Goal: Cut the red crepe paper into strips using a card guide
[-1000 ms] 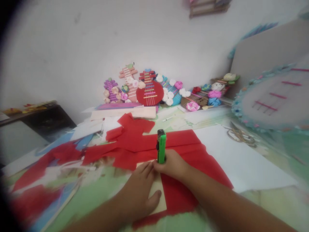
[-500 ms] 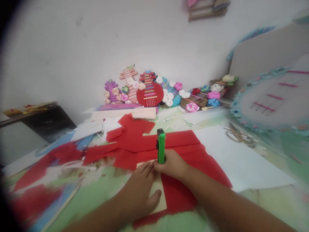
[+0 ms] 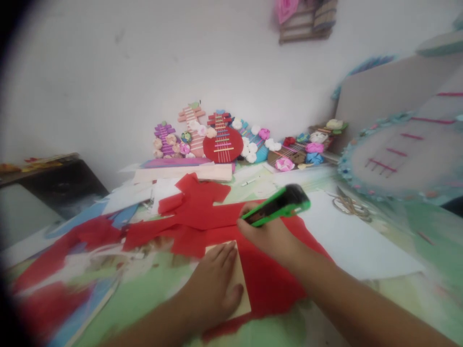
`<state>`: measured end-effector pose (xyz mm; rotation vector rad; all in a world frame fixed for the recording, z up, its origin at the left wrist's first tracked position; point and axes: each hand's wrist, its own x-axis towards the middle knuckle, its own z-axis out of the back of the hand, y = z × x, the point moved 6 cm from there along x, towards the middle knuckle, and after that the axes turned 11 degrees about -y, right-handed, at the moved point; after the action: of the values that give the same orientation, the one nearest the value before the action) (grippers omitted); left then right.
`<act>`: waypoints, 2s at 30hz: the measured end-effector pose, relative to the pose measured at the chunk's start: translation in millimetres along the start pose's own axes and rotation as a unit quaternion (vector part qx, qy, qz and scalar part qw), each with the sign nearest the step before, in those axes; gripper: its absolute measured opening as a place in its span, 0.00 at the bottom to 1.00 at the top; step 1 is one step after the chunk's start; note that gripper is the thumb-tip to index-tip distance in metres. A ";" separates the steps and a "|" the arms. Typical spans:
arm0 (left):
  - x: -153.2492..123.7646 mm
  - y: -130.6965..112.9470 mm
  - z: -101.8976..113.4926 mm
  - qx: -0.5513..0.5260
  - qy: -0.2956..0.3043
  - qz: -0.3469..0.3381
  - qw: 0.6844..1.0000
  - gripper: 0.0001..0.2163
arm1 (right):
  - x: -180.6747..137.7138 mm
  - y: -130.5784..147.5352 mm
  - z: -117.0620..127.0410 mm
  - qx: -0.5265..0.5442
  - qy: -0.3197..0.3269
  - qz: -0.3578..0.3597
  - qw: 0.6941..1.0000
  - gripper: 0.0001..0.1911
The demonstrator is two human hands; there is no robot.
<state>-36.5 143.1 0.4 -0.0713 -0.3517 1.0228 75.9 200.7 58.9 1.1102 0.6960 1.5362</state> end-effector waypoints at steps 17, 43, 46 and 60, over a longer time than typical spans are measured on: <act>-0.8 0.5 -3.7 0.037 0.029 -0.006 0.999 0.29 | -26.2 -40.0 -22.1 0.014 -0.013 -0.002 1.000 0.11; -0.1 -0.5 -3.7 0.027 0.029 0.002 0.999 0.29 | -31.5 -43.1 -29.2 -0.031 0.024 -0.019 0.999 0.09; -1.4 -0.2 -4.3 0.027 0.025 0.002 0.999 0.29 | -33.0 -41.2 -27.5 -0.029 0.012 -0.017 0.999 0.09; -1.4 -0.5 -4.2 0.031 0.012 -0.005 0.999 0.29 | -34.0 -40.8 -24.8 -0.039 -0.013 -0.008 0.999 0.10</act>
<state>-35.4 142.1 -3.8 -0.0247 -0.2983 1.0209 70.2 181.8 3.7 1.0615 0.6217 1.5205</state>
